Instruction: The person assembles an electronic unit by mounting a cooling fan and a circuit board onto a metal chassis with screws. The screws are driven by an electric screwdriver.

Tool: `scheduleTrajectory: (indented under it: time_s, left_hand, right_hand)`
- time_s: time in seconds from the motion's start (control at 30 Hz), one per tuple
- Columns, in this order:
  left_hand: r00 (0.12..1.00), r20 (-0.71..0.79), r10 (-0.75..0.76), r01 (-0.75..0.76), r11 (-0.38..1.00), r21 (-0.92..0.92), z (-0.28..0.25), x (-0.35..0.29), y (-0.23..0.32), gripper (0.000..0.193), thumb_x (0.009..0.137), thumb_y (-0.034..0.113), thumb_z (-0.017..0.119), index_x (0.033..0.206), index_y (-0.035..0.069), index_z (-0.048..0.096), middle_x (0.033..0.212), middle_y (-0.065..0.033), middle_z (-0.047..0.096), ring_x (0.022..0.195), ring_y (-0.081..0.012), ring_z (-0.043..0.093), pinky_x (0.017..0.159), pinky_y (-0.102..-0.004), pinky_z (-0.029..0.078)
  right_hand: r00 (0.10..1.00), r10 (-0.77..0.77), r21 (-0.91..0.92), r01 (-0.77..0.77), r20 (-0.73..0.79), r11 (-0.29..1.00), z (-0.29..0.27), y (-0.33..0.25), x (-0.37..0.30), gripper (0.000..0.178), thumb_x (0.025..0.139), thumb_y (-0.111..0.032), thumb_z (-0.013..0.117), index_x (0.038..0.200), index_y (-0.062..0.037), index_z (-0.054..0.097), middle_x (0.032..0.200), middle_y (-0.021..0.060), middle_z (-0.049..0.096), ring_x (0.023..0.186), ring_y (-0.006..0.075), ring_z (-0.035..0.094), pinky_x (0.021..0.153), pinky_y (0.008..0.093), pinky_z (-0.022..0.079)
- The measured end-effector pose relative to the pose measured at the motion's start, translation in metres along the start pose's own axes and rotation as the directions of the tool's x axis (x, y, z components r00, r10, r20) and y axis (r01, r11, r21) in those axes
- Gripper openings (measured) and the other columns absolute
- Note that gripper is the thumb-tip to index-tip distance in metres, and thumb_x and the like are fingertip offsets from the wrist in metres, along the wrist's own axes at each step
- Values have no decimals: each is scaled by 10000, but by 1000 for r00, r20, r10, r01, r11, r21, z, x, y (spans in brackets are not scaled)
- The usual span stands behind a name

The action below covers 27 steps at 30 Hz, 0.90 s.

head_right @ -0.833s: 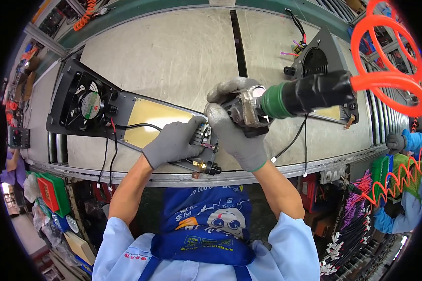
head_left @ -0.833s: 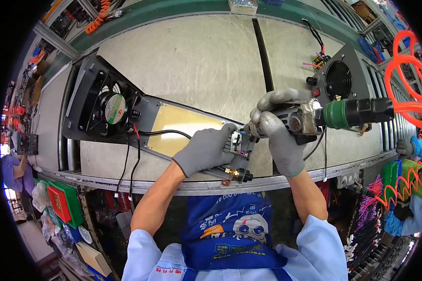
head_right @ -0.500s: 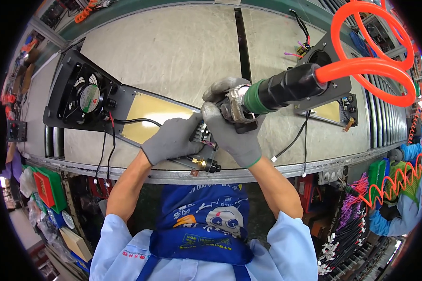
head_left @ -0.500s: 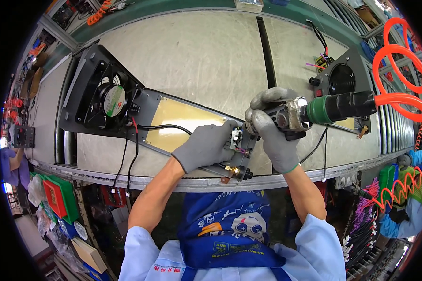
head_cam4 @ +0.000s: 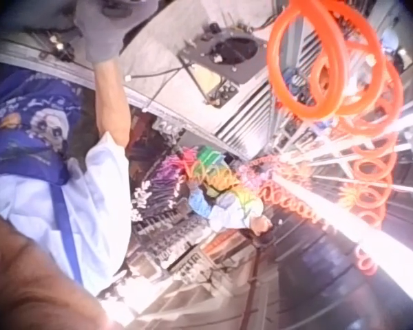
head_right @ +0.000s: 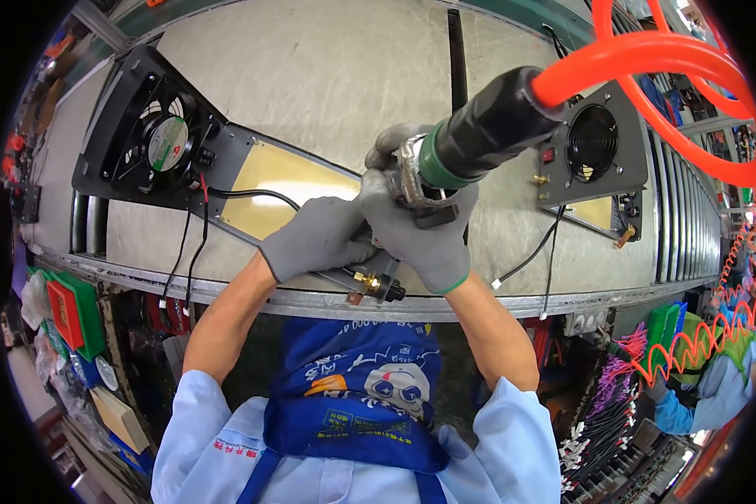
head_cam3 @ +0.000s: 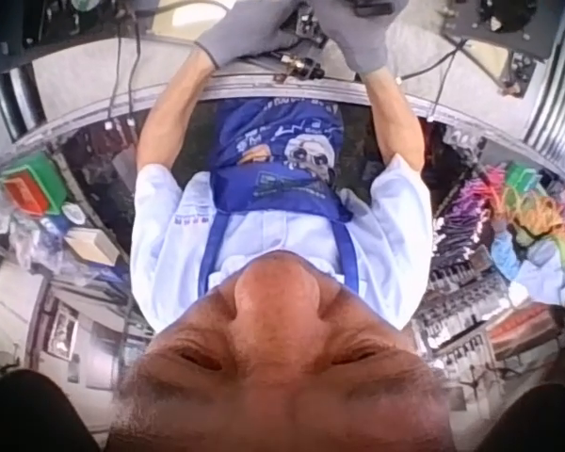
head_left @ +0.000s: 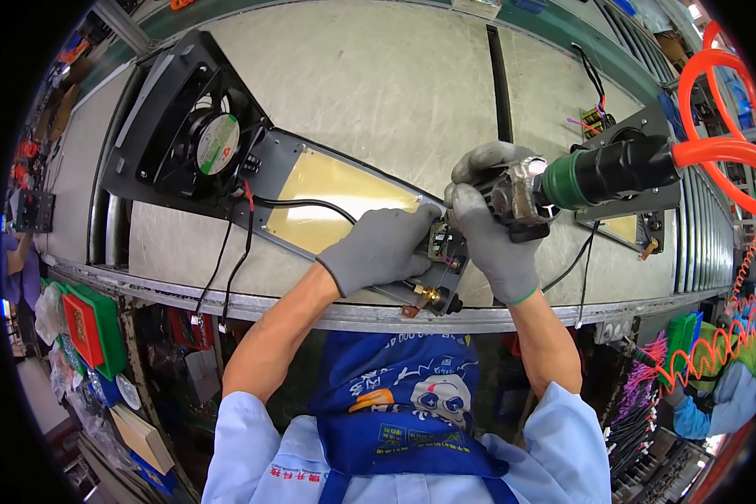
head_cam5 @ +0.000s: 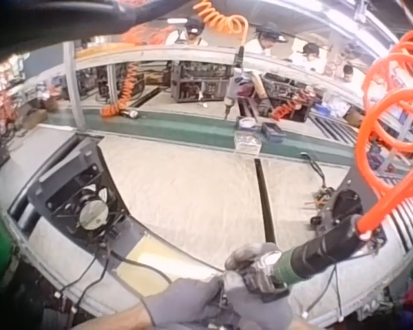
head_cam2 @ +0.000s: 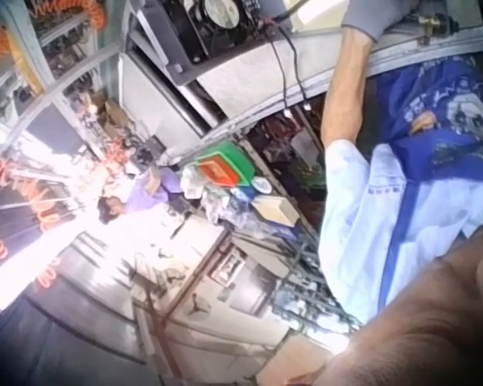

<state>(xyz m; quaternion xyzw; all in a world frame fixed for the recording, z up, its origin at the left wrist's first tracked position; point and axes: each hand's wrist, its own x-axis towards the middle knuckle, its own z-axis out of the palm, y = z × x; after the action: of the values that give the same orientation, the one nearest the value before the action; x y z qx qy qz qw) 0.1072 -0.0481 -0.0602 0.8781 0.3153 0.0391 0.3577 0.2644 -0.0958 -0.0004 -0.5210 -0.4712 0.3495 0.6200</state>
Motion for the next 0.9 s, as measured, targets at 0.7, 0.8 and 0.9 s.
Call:
scheduleTrajectory:
  time_s: [0.7,0.8,0.9]
  left_hand:
    - [999,-39,15,-17,998,-54,3,0,-3,591,761,311,791,1236,45,564,846,-202,717,826,-408,717,725,-495,557]
    - [1000,10,-7,7,1000,3,-1,0,1,617,765,289,777,1300,64,566,861,-203,718,847,-403,716,741,-490,558]
    - [999,35,-24,23,999,28,-2,0,2,584,766,278,772,1271,59,576,867,-208,717,854,-404,714,747,-490,557]
  right_hand:
    - [995,-88,-98,91,37,991,0,4,1,335,848,106,601,1144,-46,561,947,87,644,747,131,649,580,272,534]
    - [988,-151,-70,153,35,986,3,7,1,351,831,98,632,1145,-47,569,938,82,660,759,124,651,606,272,544]
    - [994,-110,49,110,10,993,10,2,1,245,805,69,675,1034,-12,646,903,42,666,826,95,640,731,247,539]
